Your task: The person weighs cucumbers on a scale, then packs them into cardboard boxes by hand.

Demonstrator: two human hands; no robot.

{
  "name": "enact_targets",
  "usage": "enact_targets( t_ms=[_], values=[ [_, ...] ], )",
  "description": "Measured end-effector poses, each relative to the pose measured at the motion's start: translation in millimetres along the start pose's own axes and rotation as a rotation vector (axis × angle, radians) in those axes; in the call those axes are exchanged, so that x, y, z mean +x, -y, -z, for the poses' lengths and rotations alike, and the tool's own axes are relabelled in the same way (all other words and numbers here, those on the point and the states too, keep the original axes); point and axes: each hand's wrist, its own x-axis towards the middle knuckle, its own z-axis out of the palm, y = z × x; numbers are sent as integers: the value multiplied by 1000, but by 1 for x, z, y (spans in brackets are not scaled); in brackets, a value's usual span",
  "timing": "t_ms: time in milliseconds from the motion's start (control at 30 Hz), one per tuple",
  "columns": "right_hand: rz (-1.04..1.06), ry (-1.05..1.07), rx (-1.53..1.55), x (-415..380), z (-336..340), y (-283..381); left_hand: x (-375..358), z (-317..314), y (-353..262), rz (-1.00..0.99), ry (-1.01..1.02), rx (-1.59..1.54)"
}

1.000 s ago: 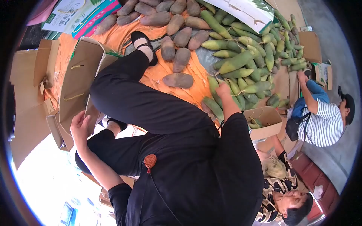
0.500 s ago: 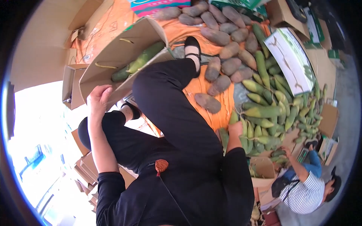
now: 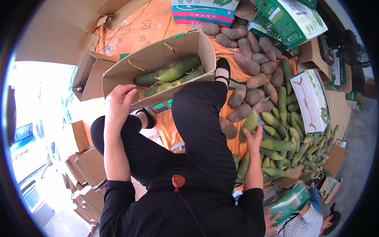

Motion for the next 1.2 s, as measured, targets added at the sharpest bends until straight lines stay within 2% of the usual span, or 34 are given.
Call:
enact_targets(
  t_ms=[33, 67, 267, 400, 467, 500, 533, 567, 633, 733, 767, 833, 867, 900, 1033, 1100, 1200],
  values=[
    [75, 37, 121, 11, -4, 40, -1, 1, 1, 7, -1, -9],
    [111, 40, 75, 24, -6, 74, -1, 1, 3, 10, -5, -15],
    [536, 153, 253, 51, -23, 279, -2, 2, 3, -11, -7, -18],
    [771, 338, 292, 56, -59, 353, -4, 2, 6, -6, 82, 24],
    [819, 458, 205, 62, -84, 369, -5, 1, 6, -24, 110, 39],
    [885, 453, 190, 62, -101, 371, -5, 1, 7, -13, 124, 38],
    [850, 566, 76, 60, -108, 378, -5, 0, 8, 0, 140, 38],
    [980, 504, -74, 69, -124, 368, -5, 0, 8, -3, 149, 39],
    [1084, 525, -233, 69, -144, 362, -5, 0, 10, 4, 149, 50],
    [1109, 604, -582, 80, -167, 345, -4, -1, 9, 19, 180, 64],
    [1097, 603, -581, 85, -166, 339, -4, -1, 10, 21, 187, 70],
    [1130, 453, -486, 88, -157, 337, -5, -1, 8, 46, 200, 71],
    [1074, 404, -368, 87, -146, 334, -5, -1, 10, 50, 186, 65],
    [888, 471, -180, 84, -135, 333, -5, -1, 10, 54, 175, 60],
    [618, 322, 231, 87, -92, 273, -4, -3, 11, 33, 145, 32],
    [474, 226, 263, 81, -72, 233, -4, -4, 9, 35, 154, 30],
    [316, 117, 137, 80, -49, 137, -3, -5, 7, 47, 132, 24]
  ],
)
